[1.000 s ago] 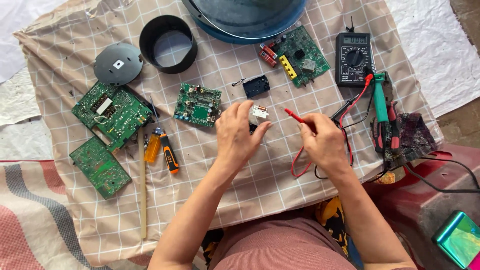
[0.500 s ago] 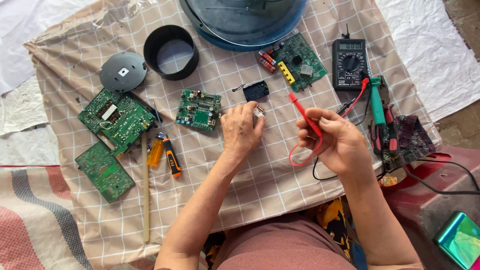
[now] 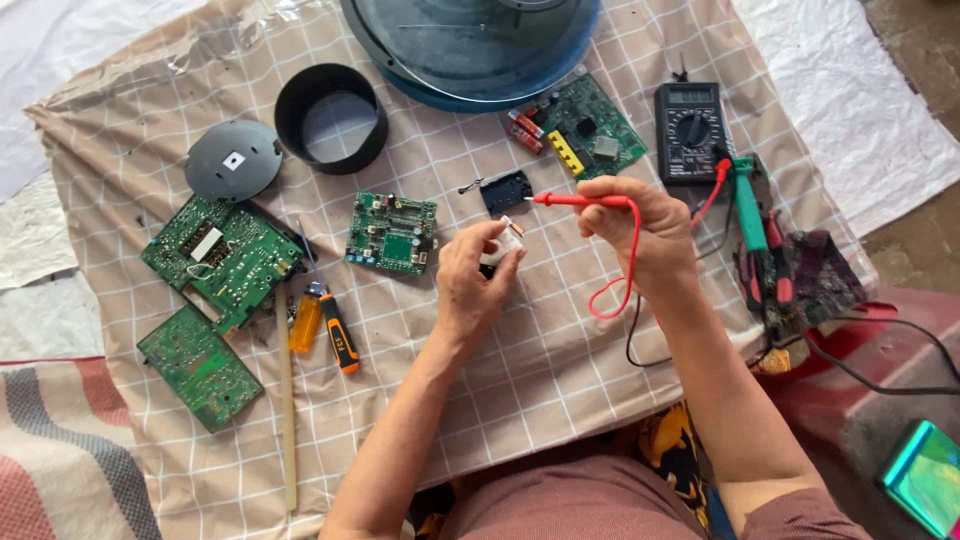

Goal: The person disassembles a small black electronic component, removes a white connector, and uses a multimeter to test the connector's terminals. They also use a screwdriver to manipulate parts inside the component housing.

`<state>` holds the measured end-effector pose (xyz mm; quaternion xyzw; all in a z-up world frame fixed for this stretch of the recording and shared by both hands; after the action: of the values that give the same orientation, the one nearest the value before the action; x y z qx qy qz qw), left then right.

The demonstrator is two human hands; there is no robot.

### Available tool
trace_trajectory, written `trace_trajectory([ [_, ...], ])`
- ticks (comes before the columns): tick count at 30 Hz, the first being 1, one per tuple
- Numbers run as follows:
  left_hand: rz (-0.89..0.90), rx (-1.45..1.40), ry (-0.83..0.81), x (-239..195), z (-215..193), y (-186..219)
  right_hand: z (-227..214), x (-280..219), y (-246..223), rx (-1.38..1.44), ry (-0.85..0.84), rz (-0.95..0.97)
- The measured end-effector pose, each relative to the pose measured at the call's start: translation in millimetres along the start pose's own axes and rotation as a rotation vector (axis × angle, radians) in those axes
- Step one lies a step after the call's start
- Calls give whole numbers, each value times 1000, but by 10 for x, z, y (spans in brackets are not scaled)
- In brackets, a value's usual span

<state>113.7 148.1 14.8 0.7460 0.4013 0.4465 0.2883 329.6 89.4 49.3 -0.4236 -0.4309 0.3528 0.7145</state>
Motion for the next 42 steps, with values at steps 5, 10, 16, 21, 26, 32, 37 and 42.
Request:
trace_trajectory([
  [5, -10, 27, -40, 63, -62, -36, 69, 137, 251, -50, 128, 61],
  [10, 18, -3, -47, 106, -86, 13, -39, 182, 516, 78, 244, 111],
  [16, 63, -44, -28, 102, -88, -11, -187, 132, 775, 145, 426, 207],
  [21, 90, -103, -33, 75, -101, 79, -170, 85, 777, 176, 410, 239],
  [26, 133, -36, -27, 88, -139, 82, -172, 54, 743, 185, 388, 278],
  [32, 169, 58, 53, 99, -280, 268, -123, 53, 753, 168, 314, 296],
  [37, 168, 105, 138, 125, -547, 437, -171, 41, 864, 132, 273, 329],
  [42, 92, -40, 221, 168, -758, 346, -144, 62, 872, 158, 225, 369],
])
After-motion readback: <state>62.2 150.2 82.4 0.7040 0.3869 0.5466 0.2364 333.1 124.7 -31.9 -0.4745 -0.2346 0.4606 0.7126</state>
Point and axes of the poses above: each hand's wrist, its own x-axis towards the middle knuckle, its own z-axis out of the palm, y = z × x, the point moved 7 cm from there along x, towards the middle knuckle, and after that the axes turned 3 degrees about -z, right-handed, at the moved point
